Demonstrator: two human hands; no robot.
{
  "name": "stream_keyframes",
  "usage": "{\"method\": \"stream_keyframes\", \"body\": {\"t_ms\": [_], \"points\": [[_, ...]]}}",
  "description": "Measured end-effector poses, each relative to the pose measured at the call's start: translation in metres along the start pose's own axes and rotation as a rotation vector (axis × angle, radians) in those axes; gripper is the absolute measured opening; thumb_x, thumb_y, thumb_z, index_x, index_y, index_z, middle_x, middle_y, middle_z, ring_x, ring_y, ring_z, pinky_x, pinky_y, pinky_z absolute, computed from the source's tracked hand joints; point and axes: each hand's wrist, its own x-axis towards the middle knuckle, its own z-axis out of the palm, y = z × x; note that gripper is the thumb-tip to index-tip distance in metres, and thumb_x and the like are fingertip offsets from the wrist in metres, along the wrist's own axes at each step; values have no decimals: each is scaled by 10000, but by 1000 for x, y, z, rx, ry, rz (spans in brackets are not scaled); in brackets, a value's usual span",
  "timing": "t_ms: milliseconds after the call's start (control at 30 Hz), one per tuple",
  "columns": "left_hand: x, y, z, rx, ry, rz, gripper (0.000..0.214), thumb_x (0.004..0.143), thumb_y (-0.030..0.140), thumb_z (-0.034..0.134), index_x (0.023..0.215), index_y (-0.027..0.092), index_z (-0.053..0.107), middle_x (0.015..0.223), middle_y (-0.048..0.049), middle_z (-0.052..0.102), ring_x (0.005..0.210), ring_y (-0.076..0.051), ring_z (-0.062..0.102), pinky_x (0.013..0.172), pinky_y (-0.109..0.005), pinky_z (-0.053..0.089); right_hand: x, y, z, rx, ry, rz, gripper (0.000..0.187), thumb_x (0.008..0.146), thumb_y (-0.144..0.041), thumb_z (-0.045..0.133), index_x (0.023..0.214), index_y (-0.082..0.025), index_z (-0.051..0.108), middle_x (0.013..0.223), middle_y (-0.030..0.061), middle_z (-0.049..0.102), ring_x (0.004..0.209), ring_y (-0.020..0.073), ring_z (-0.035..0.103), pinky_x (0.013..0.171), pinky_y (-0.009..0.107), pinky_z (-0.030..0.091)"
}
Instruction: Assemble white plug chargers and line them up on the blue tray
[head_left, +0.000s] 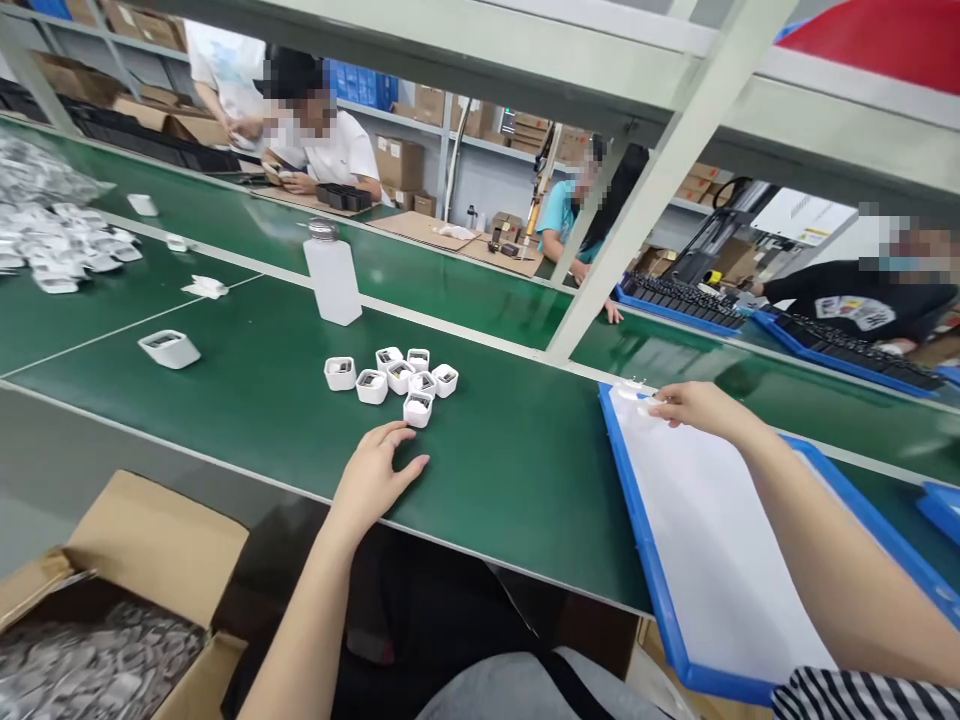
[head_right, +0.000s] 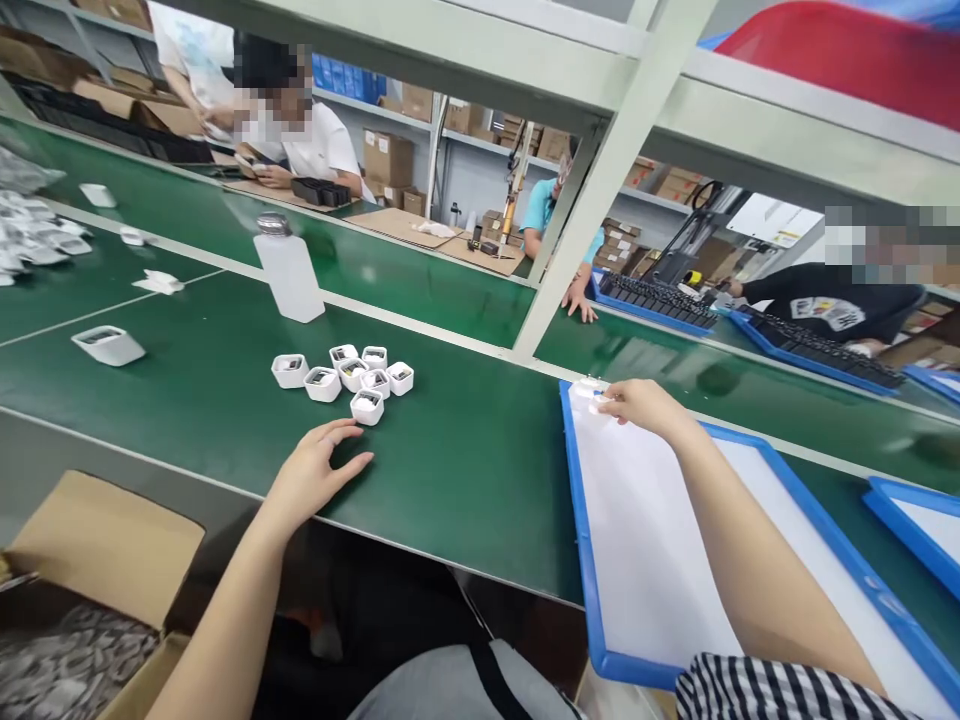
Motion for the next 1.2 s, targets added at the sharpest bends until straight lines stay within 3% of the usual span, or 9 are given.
{"method": "stream_keyframes", "body": {"t_ms": [333, 500, 600, 700, 767, 833, 1033, 1100, 1200], "points": [[0, 1, -1, -3, -5, 9, 287, 696, 397, 464, 884, 194, 540, 1034, -61, 556, 1002, -225, 462, 825, -361, 405, 9, 14, 39, 330, 197, -9, 215, 617, -392, 502, 625, -177, 510, 645, 57, 621, 661, 198, 579, 572, 274, 414], [-1, 0, 0, -24, 32, 9, 284, 692, 399, 470, 881, 201, 542, 1025, -60, 555, 990, -225, 469, 820, -362, 407, 13, 16, 47, 492, 165, 34, 239, 623, -337, 524, 766, -148, 490, 675, 75, 614, 656, 196, 593, 565, 282, 449], [-2, -1, 1, -38, 48, 23, 275, 696, 388, 471, 885, 202, 541, 1022, -60, 553, 987, -221, 471, 833, -367, 398, 10, 16, 35, 342, 158, 30, 257, 645, -341, 521, 817, -151, 493, 622, 56, 614, 565, 193, 591, 546, 296, 437], [-3, 0, 1, -49, 46, 32, 264, 699, 364, 476, 892, 194, 539, 1022, -59, 549, 987, -212, 470, 848, -369, 389, 4, 5, 15, 135, 300, -54, 260, 681, -411, 475, 794, -179, 511, 580, 53, 614, 521, 199, 582, 539, 309, 409], [-3, 0, 0, -59, 51, 32, 257, 698, 344, 484, 892, 185, 540, 1023, -64, 546, 986, -207, 471, 851, -368, 388, 3, -14, 5, 128, 348, -144, 269, 711, -434, 422, 796, -197, 517, 581, 49, 616, 545, 195, 586, 539, 298, 407], [-3, 2, 0, -76, 70, 34, 243, 695, 319, 495, 887, 178, 543, 1019, -67, 546, 983, -203, 473, 852, -369, 389, 6, -42, 3, 154, 285, -236, 258, 720, -419, 405, 794, -202, 523, 619, 44, 625, 587, 188, 593, 568, 288, 422], [-12, 8, -3, -208, 209, 42, 179, 659, 238, 542, 829, 180, 547, 992, -65, 553, 961, -193, 483, 843, -380, 391, 43, -148, 35, 177, 54, -608, 346, 667, -430, 447, 891, -180, 531, 899, 77, 613, 832, 222, 563, 720, 335, 433], [-15, 4, -7, -317, 300, 5, 161, 661, 212, 536, 820, 185, 536, 1021, -65, 537, 976, -180, 479, 854, -371, 382, 63, -178, 50, 265, 47, -646, 342, 661, -420, 448, 890, -182, 535, 947, 82, 599, 868, 228, 549, 754, 350, 420], [-19, -15, -18, -435, 472, -159, 160, 670, 191, 517, 831, 190, 515, 1062, -71, 503, 996, -173, 473, 858, -369, 373, 99, -214, 72, 541, 93, -536, 223, 618, -345, 483, 764, -191, 553, 916, 73, 612, 881, 237, 543, 805, 365, 391]]}}
